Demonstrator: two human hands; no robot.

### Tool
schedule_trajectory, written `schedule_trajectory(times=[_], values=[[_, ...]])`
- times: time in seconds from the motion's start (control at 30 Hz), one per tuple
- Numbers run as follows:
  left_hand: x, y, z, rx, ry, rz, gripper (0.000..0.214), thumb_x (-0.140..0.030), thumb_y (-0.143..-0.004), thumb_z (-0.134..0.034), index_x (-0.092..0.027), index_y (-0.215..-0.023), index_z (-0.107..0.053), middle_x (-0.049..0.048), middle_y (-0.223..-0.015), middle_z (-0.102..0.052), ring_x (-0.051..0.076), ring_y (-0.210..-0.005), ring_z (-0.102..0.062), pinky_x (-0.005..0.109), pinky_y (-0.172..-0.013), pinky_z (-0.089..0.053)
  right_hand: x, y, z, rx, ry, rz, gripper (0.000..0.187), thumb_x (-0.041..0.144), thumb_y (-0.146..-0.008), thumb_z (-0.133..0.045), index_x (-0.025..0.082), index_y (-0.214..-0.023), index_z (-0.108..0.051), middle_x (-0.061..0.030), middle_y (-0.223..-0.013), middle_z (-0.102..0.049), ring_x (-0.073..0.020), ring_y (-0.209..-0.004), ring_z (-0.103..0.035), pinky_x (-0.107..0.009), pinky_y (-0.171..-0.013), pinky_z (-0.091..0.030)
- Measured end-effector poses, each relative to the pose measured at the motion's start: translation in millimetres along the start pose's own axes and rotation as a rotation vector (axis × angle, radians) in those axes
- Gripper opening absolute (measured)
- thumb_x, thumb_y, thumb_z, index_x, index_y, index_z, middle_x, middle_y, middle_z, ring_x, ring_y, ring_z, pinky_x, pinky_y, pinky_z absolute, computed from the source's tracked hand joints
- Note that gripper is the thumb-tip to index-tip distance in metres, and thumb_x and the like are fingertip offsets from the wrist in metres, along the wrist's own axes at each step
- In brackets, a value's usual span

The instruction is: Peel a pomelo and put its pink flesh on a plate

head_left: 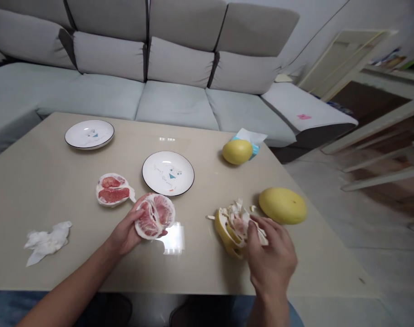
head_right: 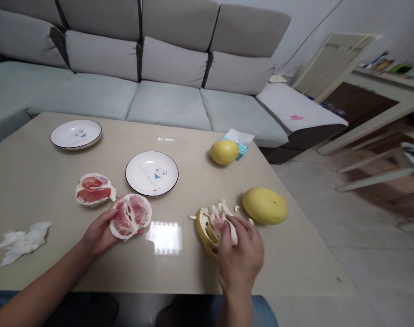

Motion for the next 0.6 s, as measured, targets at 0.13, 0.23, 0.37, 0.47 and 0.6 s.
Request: schedule_trajectory(times=[0.13,0.23,0.37,0.47,0.6], values=[[1,2,1.2,0.012,-0.075,-0.021,0.057,-0.027,-0.086,-0.065,-0.037,-0.138,-0.045,0.0063,-0.148,-0.046,0.034,-0.124,-0.056,0.058,-0.093,-0.054,66,20,-34,0.312,-0.355,0.095,0.016,0.026,-0.094,-0.056,0.023,-0.098,-0.071,-0.0068,-0.095,-0.073,-0.0219,-0.089,-0.067,-0.038,-0.081,-0.053],[1,3,-3.9,0.042,-0.119,-0.019,0.06,-0.026,-0.084,-0.069,-0.037,-0.138,-0.044,0.007,-0.15,-0.042,0.036,-0.125,-0.055,0.056,-0.091,-0.056,112,30,-53,0.411,-0.404,0.216,0.016,0.023,-0.094,-0.057,0.022,-0.103,-0.07,-0.0073,-0.095,-0.073,-0.0214,-0.087,-0.067,-0.037,-0.078,-0.053],[1,4,-10.9,0.082,-0.157,-0.025,0.062,-0.027,-0.081,-0.073,-0.032,-0.136,-0.046,0.0109,-0.145,-0.047,0.036,-0.118,-0.06,0.051,-0.088,-0.058,131,28,-70,0.467,-0.361,0.242,0.017,0.024,-0.095,-0.057,0.019,-0.105,-0.07,-0.0088,-0.094,-0.073,-0.0206,-0.082,-0.067,-0.034,-0.075,-0.053],[1,5,-10.7,0.069,-0.198,-0.036,0.063,-0.026,-0.08,-0.074,-0.033,-0.136,-0.045,0.0106,-0.139,-0.052,0.033,-0.112,-0.063,0.048,-0.085,-0.059,135,28,-77,0.538,-0.353,0.252,0.019,0.022,-0.096,-0.053,0.019,-0.098,-0.072,-0.0072,-0.084,-0.072,-0.0175,-0.073,-0.066,-0.027,-0.068,-0.051],[1,5,-9.7,0.059,-0.229,-0.057,0.066,-0.024,-0.078,-0.076,-0.033,-0.136,-0.045,0.0097,-0.135,-0.055,0.031,-0.108,-0.064,0.046,-0.083,-0.06,140,33,-78,0.512,-0.246,0.326,0.023,0.018,-0.096,-0.049,0.018,-0.09,-0.072,-0.0068,-0.077,-0.07,-0.0166,-0.067,-0.065,-0.025,-0.062,-0.046]])
Point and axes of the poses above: each hand's wrist, its own y-axis away from the middle knuckle, its own z-axis out of the back of the hand, x = y × z, the point moved 7 cm from there along -y, towards the middle knuckle
